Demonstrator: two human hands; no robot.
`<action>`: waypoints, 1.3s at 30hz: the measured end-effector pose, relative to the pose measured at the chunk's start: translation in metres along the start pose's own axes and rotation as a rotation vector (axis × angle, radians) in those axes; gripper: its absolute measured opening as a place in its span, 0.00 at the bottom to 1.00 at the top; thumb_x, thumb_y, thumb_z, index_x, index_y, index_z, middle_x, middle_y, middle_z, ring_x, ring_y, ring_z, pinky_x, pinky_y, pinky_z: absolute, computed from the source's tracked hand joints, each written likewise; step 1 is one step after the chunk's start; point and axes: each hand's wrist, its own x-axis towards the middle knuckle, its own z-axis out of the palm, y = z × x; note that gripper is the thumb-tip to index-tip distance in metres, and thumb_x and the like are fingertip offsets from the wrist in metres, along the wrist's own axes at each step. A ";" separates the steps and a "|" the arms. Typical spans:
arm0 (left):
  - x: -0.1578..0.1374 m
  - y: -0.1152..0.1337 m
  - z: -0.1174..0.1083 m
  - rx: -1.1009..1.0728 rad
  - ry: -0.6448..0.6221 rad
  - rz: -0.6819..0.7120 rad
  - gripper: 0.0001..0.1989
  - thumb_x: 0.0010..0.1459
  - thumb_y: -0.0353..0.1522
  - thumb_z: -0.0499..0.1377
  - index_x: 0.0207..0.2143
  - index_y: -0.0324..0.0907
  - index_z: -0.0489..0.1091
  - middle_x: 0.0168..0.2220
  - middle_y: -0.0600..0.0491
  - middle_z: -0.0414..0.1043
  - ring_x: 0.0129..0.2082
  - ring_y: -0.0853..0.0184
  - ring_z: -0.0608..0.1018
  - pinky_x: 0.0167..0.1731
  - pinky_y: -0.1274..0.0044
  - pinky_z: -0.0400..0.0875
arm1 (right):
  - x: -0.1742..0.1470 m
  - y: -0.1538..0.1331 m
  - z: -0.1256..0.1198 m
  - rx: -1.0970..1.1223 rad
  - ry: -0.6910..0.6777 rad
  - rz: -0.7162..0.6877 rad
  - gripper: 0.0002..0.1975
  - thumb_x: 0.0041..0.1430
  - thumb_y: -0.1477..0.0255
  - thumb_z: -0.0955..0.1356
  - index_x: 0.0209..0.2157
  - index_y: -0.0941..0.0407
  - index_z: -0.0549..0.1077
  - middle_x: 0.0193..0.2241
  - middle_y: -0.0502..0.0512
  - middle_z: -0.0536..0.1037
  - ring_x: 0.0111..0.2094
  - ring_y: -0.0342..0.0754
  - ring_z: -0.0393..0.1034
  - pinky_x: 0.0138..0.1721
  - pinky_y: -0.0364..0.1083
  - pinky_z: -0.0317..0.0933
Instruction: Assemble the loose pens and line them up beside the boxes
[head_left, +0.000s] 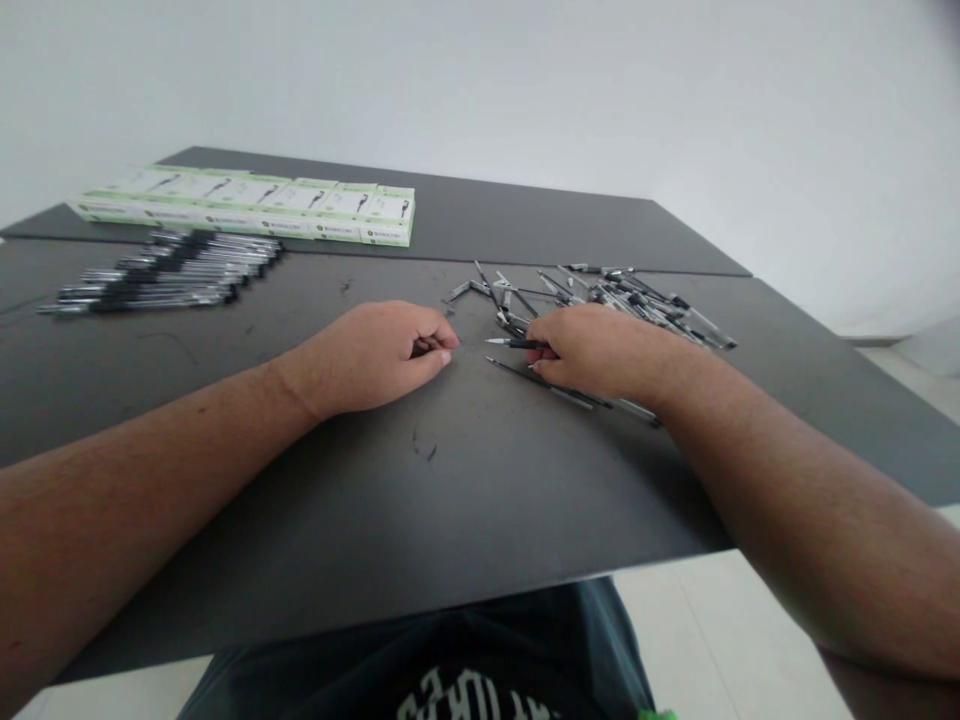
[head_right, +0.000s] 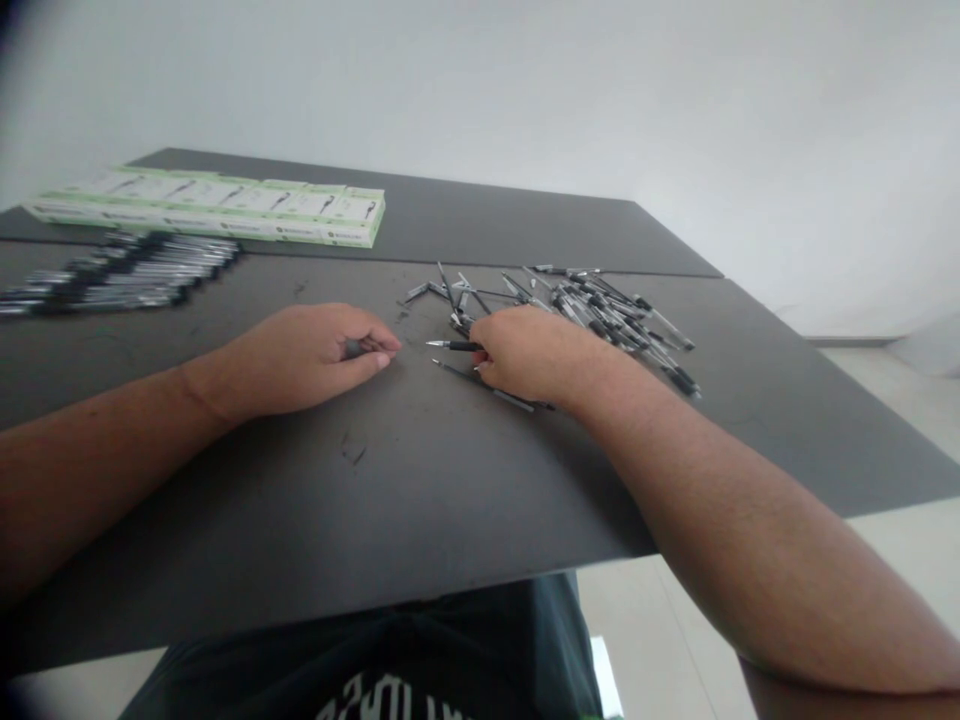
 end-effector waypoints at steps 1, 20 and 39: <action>0.000 0.000 0.000 0.000 -0.002 -0.004 0.24 0.68 0.45 0.54 0.53 0.47 0.85 0.48 0.49 0.89 0.50 0.56 0.87 0.55 0.67 0.79 | 0.000 0.000 0.000 -0.002 -0.002 -0.003 0.08 0.71 0.70 0.70 0.43 0.53 0.84 0.42 0.61 0.89 0.41 0.57 0.81 0.38 0.51 0.62; -0.001 -0.001 0.000 -0.008 0.011 0.042 0.21 0.68 0.43 0.55 0.51 0.46 0.85 0.48 0.49 0.90 0.50 0.56 0.88 0.53 0.68 0.79 | 0.000 -0.001 0.001 0.042 0.029 -0.033 0.09 0.70 0.70 0.70 0.43 0.53 0.85 0.39 0.60 0.88 0.40 0.56 0.80 0.38 0.51 0.61; 0.000 -0.001 -0.001 -0.001 -0.012 0.065 0.20 0.69 0.43 0.56 0.51 0.47 0.85 0.49 0.48 0.89 0.51 0.53 0.87 0.54 0.65 0.79 | 0.003 -0.015 0.004 0.131 0.141 -0.004 0.13 0.74 0.69 0.69 0.50 0.53 0.86 0.42 0.59 0.90 0.40 0.56 0.80 0.39 0.50 0.61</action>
